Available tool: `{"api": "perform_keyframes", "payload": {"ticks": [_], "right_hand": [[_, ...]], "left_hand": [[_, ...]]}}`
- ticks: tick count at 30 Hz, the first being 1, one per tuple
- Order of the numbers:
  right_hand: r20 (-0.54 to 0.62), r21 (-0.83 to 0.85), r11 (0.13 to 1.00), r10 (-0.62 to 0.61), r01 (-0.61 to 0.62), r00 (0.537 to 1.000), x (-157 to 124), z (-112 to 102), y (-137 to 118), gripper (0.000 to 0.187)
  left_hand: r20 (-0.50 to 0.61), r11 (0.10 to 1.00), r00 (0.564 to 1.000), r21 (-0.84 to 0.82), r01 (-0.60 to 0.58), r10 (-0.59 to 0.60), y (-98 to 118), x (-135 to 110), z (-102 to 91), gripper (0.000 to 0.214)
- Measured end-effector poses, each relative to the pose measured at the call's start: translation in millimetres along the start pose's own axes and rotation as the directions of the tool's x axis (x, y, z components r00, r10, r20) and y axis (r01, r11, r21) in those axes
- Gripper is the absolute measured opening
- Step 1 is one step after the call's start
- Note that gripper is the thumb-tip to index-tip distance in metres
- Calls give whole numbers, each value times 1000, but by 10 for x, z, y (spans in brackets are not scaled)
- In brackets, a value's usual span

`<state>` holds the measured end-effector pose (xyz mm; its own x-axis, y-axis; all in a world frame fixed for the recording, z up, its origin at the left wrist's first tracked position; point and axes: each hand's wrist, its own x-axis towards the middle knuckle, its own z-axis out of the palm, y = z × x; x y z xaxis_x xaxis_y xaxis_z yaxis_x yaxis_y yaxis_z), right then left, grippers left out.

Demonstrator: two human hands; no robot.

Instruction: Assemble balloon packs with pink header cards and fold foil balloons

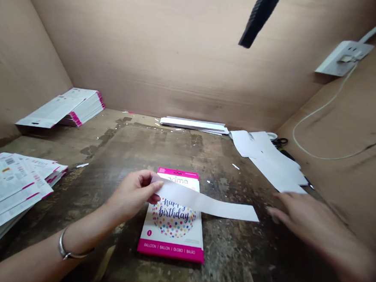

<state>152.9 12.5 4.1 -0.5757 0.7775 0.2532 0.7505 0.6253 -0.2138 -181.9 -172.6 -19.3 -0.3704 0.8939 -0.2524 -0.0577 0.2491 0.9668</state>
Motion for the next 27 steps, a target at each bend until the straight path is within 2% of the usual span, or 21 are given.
{"api": "perform_keyframes", "payload": {"ticks": [1,2,5,7,8,10,12,14,16,19,21,24,27], "right_hand": [[-30,-17,999,-35,34,999,-9,11,-117,33],[-20,40,996,-83,84,996,-13,29,-302,36],[34,339,923,-205,181,978,-4,160,-1025,34],[182,485,859,-281,163,942,11,305,-1383,28],[244,530,838,-297,130,923,18,385,-1475,22],[310,578,815,-255,31,916,30,533,-1493,21],[304,613,787,-147,-75,941,34,650,-1377,27],[269,637,758,-52,-137,962,23,733,-1259,28],[253,620,767,1,-163,967,-6,796,-1222,30],[253,540,830,0,-141,968,-66,878,-1318,31],[229,502,862,-49,-75,972,-97,926,-1408,30],[174,476,879,-110,15,979,-114,986,-1487,26],[160,460,887,-129,42,979,-115,1024,-1490,24]], "left_hand": [[15,1000,1000,18,-12,12,-1,-15,35,27],[34,999,999,31,-29,28,6,-30,86,24],[89,994,992,59,-92,87,39,-64,256,20],[126,985,984,101,-139,126,22,-65,298,19],[135,977,980,136,-164,146,-9,-57,285,19],[95,946,974,236,-223,206,-124,-33,202,24],[-11,891,960,375,-256,280,-290,-8,87,44],[-87,828,944,511,-232,318,-470,1,3,64],[-81,775,949,601,-196,303,-624,-13,-15,68],[-23,719,951,661,-216,307,-762,-56,71,65],[-10,696,945,678,-235,328,-797,-75,154,61],[-24,687,938,688,-235,345,-812,-70,247,56],[-42,685,939,696,-217,341,-831,-49,287,54]]}}
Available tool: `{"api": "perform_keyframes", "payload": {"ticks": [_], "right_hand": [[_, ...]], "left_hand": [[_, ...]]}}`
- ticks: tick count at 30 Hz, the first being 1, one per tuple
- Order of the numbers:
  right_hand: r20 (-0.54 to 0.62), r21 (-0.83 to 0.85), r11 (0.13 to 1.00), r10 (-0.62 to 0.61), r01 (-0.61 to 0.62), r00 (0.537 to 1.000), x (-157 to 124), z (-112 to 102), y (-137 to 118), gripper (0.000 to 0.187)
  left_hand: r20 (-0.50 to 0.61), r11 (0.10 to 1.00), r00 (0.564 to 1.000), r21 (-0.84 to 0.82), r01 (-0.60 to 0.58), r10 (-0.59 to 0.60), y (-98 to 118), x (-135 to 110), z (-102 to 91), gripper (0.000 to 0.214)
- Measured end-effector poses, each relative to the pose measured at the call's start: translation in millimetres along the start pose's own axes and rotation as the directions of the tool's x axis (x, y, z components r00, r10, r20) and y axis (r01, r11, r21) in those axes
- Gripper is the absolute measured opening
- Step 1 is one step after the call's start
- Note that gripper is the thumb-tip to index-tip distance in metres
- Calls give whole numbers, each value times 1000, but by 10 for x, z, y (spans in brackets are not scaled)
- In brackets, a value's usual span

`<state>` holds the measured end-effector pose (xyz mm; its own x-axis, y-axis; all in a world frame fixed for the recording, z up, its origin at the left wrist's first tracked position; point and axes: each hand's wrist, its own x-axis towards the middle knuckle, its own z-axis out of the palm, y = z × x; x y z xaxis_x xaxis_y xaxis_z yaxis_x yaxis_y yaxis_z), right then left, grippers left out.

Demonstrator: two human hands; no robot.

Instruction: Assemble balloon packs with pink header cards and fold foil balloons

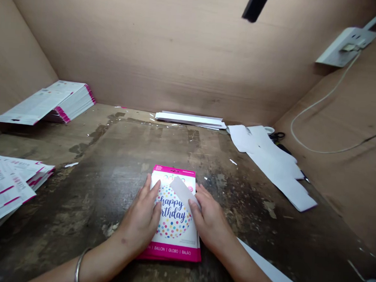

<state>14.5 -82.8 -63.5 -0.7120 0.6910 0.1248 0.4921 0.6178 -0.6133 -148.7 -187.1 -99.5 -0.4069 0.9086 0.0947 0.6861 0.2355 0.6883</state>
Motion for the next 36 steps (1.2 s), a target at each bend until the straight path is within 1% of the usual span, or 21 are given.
{"api": "perform_keyframes", "payload": {"ticks": [2,4,7,8,9,10,11,12,13,14,15,17,19,20,22,24,25,27,30,33,36], "right_hand": [[9,-19,1000,17,-16,1000,-6,-19,22,24],[-17,-45,997,69,-70,997,-13,-88,40,26],[-96,-20,993,115,-118,989,-5,-275,33,26],[-79,16,994,107,-106,991,3,-346,15,25],[-28,64,994,88,-86,996,13,-411,-12,24],[46,116,991,58,-63,997,23,-466,-46,22],[134,161,986,21,-42,991,32,-507,-84,23],[215,195,980,-16,-27,977,39,-532,-123,23],[277,219,975,-43,-19,960,43,-540,-160,23],[315,231,973,-56,-20,947,45,-533,-192,20],[336,229,973,-52,-28,940,46,-514,-218,17],[347,205,978,-28,-47,937,53,-454,-253,12],[331,171,984,-6,-53,944,77,-400,-268,14],[319,159,985,7,-60,948,96,-389,-268,16],[271,148,984,54,-97,961,143,-409,-245,20],[195,101,984,127,-149,972,180,-479,-191,25],[166,64,983,160,-172,973,185,-519,-155,28],[160,0,981,191,-194,968,151,-576,-78,30],[240,-55,984,176,-168,955,3,-549,-8,30],[287,-137,982,164,-129,944,-152,-441,-49,32],[321,-133,986,138,-100,937,-211,-365,-162,31]], "left_hand": [[7,1000,1000,3,10,-10,-3,-1,5,53],[11,1000,1000,-11,8,-8,9,-8,-30,53],[-72,998,997,-49,-32,29,93,-15,-177,56],[-124,996,991,-70,-50,41,141,-14,-243,58],[-159,992,986,-106,-64,46,195,-13,-309,60],[-152,984,987,-167,-67,41,254,-11,-370,58],[-92,968,995,-248,-46,24,314,-10,-421,51],[5,941,1000,-337,2,0,370,-11,-458,40],[111,908,994,-414,67,-23,419,-14,-479,29],[202,874,979,-468,132,-40,458,-18,-485,25],[256,847,965,-498,185,-61,485,-22,-478,26],[265,822,958,-518,237,-109,497,-26,-443,28],[242,815,961,-525,247,-135,449,-21,-412,26],[211,820,968,-524,231,-138,405,-18,-407,25],[82,871,990,-469,144,-119,285,-22,-421,32],[-58,938,995,-340,62,-86,154,-60,-454,47],[-87,959,993,-279,54,-81,98,-95,-470,52],[-38,966,993,-238,96,-108,27,-191,-487,55],[93,960,987,-236,149,-130,31,-363,-465,56],[97,984,992,-149,93,-79,79,-512,-403,57],[109,996,994,-89,9,1,85,-626,-333,56]]}}
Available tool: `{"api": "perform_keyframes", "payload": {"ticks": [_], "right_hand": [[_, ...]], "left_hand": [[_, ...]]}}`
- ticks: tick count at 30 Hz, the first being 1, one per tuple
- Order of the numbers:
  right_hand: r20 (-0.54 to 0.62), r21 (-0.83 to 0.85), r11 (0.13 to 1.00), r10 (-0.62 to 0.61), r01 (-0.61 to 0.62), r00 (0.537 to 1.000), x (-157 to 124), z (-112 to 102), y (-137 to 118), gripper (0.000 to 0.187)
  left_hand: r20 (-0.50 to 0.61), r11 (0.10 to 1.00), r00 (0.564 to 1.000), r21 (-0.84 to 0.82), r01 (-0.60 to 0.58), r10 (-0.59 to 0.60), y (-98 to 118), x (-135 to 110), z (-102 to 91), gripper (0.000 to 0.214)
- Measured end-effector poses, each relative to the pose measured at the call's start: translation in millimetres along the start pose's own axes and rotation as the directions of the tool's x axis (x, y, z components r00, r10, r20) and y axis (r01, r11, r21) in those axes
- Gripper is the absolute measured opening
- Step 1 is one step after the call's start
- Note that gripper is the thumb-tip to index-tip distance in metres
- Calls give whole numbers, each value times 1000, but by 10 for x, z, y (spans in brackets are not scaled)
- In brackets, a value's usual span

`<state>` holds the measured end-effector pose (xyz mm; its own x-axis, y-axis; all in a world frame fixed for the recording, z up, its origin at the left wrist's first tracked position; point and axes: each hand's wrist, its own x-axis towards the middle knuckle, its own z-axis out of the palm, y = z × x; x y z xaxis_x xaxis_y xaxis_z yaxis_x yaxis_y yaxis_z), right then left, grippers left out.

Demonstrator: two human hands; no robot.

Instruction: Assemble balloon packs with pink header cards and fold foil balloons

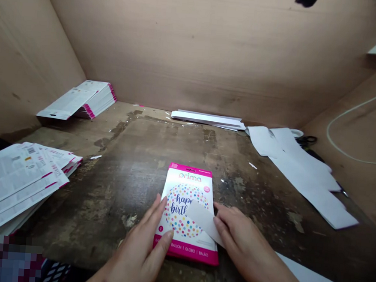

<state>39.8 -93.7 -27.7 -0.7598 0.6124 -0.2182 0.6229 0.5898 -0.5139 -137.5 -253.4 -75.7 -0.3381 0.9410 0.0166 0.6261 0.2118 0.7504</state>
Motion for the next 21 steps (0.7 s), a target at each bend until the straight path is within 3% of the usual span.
{"api": "perform_keyframes", "payload": {"ticks": [6,12,21], "right_hand": [[-19,5,1000,-2,2,1000,28,24,-66,29],[-48,-5,1000,26,-26,999,55,83,-25,31],[-74,8,1000,24,-24,997,130,131,-85,29]], "left_hand": [[33,998,999,57,-1,0,-31,-29,22,56],[15,982,996,166,89,-93,-33,189,-25,61],[-13,981,997,177,79,-78,-20,514,27,61]]}}
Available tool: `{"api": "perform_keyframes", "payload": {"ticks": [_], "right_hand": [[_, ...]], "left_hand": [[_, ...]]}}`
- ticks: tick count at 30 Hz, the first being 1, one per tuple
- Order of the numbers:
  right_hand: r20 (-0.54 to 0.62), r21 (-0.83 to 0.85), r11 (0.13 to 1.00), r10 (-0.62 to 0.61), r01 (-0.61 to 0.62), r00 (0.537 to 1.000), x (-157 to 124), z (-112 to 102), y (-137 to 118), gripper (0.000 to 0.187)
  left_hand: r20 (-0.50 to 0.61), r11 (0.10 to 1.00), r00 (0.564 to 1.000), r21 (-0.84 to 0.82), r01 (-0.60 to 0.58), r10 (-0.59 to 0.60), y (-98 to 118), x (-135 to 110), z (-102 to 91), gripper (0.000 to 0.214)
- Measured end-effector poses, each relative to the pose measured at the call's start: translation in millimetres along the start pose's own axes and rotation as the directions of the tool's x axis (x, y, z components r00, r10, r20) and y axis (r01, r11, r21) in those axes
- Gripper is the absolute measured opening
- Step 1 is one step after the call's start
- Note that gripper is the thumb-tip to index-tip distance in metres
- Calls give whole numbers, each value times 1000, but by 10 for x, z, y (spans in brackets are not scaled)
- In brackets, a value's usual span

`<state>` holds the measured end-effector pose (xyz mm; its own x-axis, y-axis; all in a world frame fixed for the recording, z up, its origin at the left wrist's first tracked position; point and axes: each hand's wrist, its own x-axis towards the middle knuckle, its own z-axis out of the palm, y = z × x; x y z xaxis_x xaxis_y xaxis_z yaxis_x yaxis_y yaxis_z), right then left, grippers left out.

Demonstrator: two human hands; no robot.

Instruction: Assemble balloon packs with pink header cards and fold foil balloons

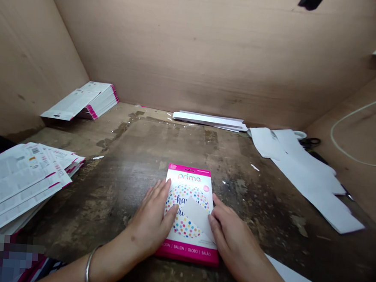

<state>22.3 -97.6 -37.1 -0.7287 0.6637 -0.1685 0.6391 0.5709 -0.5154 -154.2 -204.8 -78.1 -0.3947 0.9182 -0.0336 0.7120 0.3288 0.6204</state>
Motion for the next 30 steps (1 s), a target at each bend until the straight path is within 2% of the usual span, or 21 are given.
{"api": "perform_keyframes", "payload": {"ticks": [5,8,11,13,15,19,25,30], "right_hand": [[-25,43,999,-19,20,999,-13,28,65,30],[-89,66,998,-18,23,996,15,-82,182,32],[-172,95,995,25,-9,985,94,-310,268,31],[-120,132,991,23,-7,992,181,-442,249,31],[2,171,985,-38,37,999,287,-491,165,30],[160,118,983,-160,142,974,485,-365,-37,29],[186,-10,987,-159,163,970,616,-211,-121,28],[183,-33,986,-157,166,970,641,-194,-159,28]], "left_hand": [[-47,999,998,9,-51,51,-18,-26,57,54],[-70,997,995,-24,-70,69,-5,-98,6,52],[-235,989,967,-82,-124,102,34,-169,-177,48],[-375,984,921,-101,-149,101,47,-197,-324,39],[-439,981,892,-93,-170,113,33,-207,-437,27],[-365,962,900,-37,-271,239,-51,-224,-492,18],[-238,906,874,117,-407,424,-128,-299,-380,24],[-116,842,847,240,-483,519,-22,-303,-288,28]]}}
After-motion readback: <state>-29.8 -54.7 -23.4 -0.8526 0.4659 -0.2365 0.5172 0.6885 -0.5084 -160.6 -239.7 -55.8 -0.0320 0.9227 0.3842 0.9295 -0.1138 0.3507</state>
